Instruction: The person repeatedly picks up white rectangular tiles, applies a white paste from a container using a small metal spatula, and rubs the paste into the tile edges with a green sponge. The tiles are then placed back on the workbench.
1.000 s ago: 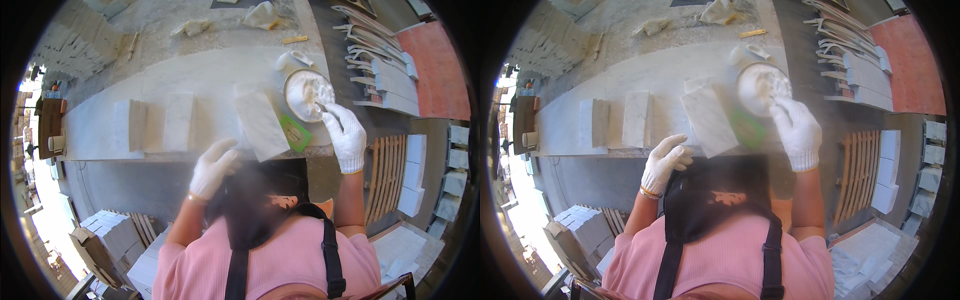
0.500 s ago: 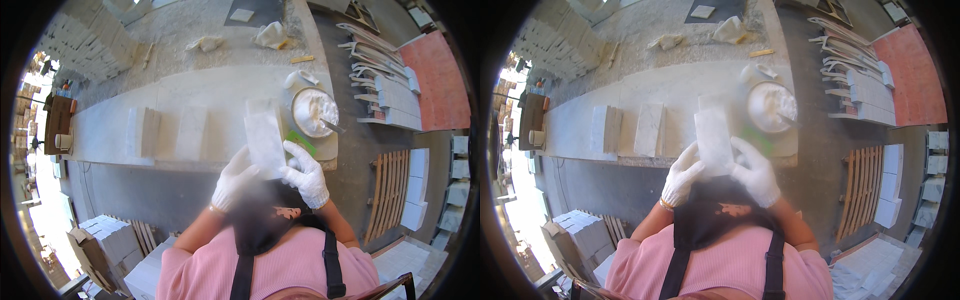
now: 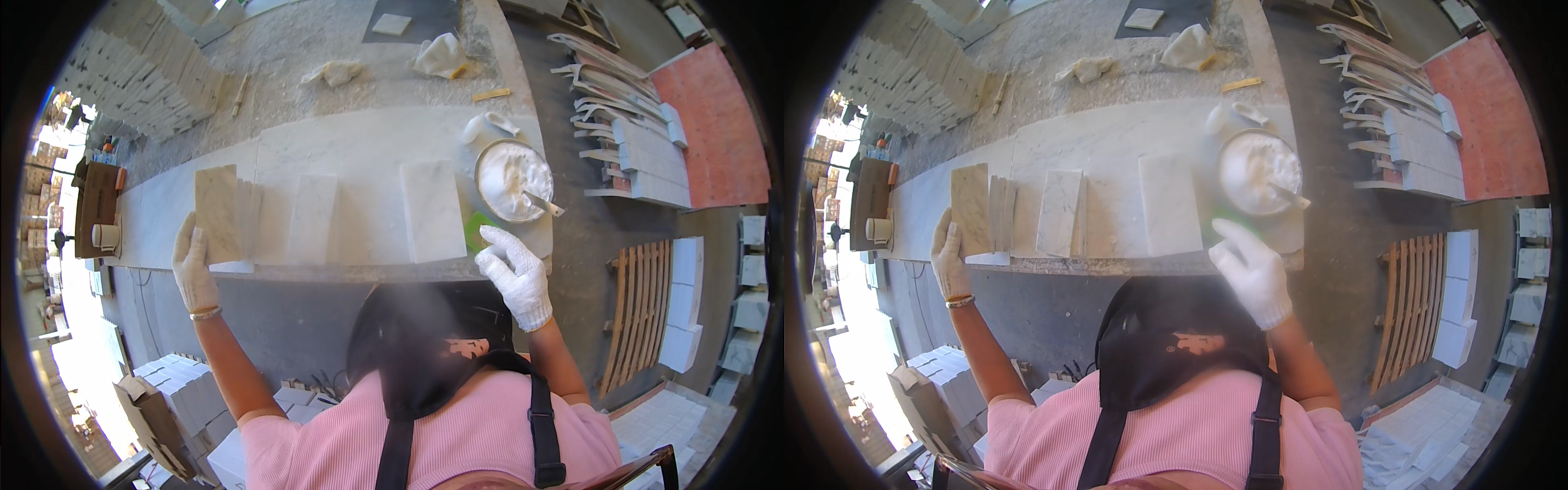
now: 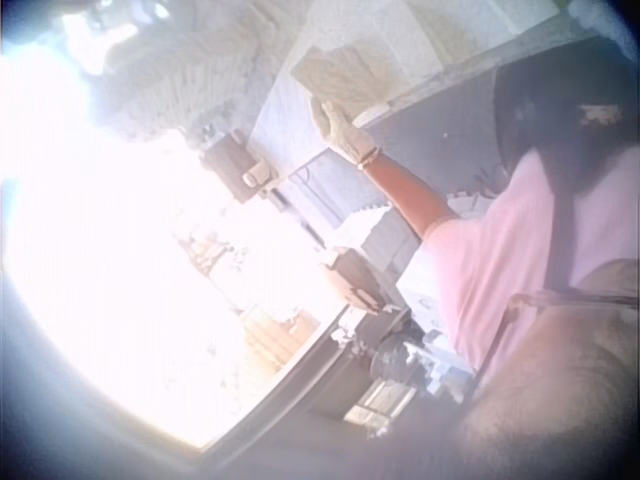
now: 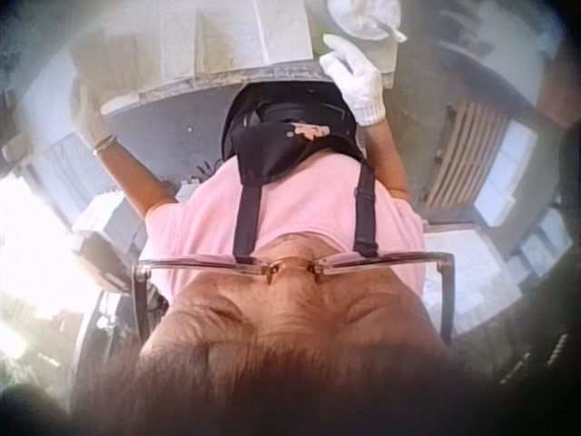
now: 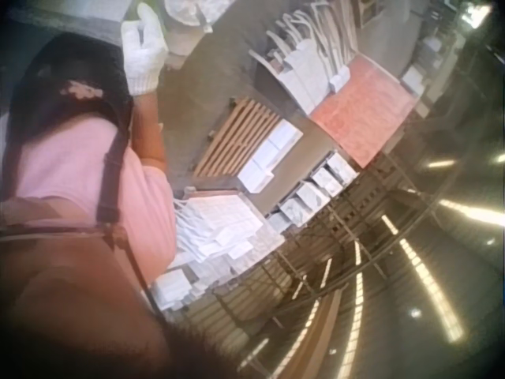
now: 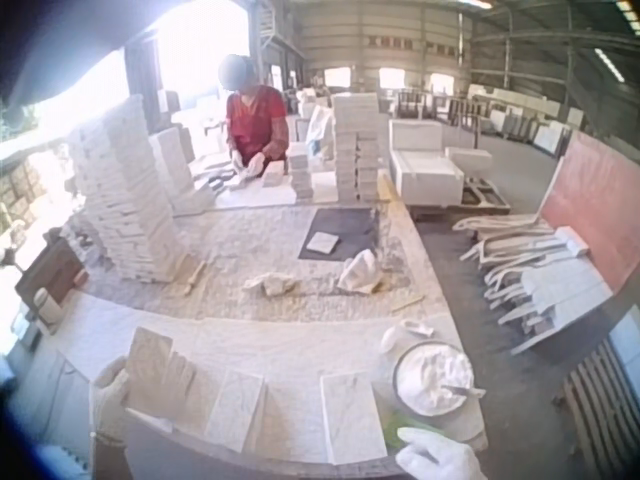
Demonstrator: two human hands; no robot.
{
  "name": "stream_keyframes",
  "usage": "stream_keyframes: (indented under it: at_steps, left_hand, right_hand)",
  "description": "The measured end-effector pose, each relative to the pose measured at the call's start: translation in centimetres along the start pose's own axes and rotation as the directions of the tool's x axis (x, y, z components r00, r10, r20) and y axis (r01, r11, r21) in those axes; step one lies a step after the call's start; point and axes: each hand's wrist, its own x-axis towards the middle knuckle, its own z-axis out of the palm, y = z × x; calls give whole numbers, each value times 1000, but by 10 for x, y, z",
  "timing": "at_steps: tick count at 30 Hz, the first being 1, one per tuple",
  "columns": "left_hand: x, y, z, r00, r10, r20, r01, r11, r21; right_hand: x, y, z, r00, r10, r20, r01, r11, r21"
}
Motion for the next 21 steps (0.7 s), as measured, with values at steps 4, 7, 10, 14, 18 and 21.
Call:
stream_keyframes:
  at_steps: [4,7,10,14,18,21]
  left_hand:
    - [56,-34,-40,988,-149,48,144,984,107]
    - [72,-55,-44,983,-181,33,168,957,237]
    - [69,-49,-33,1000,13,14,-19,833,554]
    - [24,-8,17,951,301,70,-269,696,666]
    - [-56,24,114,789,441,429,-597,715,363]
    - [-96,35,194,372,475,797,-859,502,102]
  right_hand:
    - [6,17,-3,999,15,-46,-16,1000,-19]
    - [7,21,1,998,52,-34,-53,998,-24]
    - [8,18,5,997,82,3,-82,994,-69]
    - [11,10,8,996,77,40,-70,984,-161]
    - [12,9,11,997,-30,76,47,971,-233]
    - [10,13,11,995,-32,90,52,972,-229]
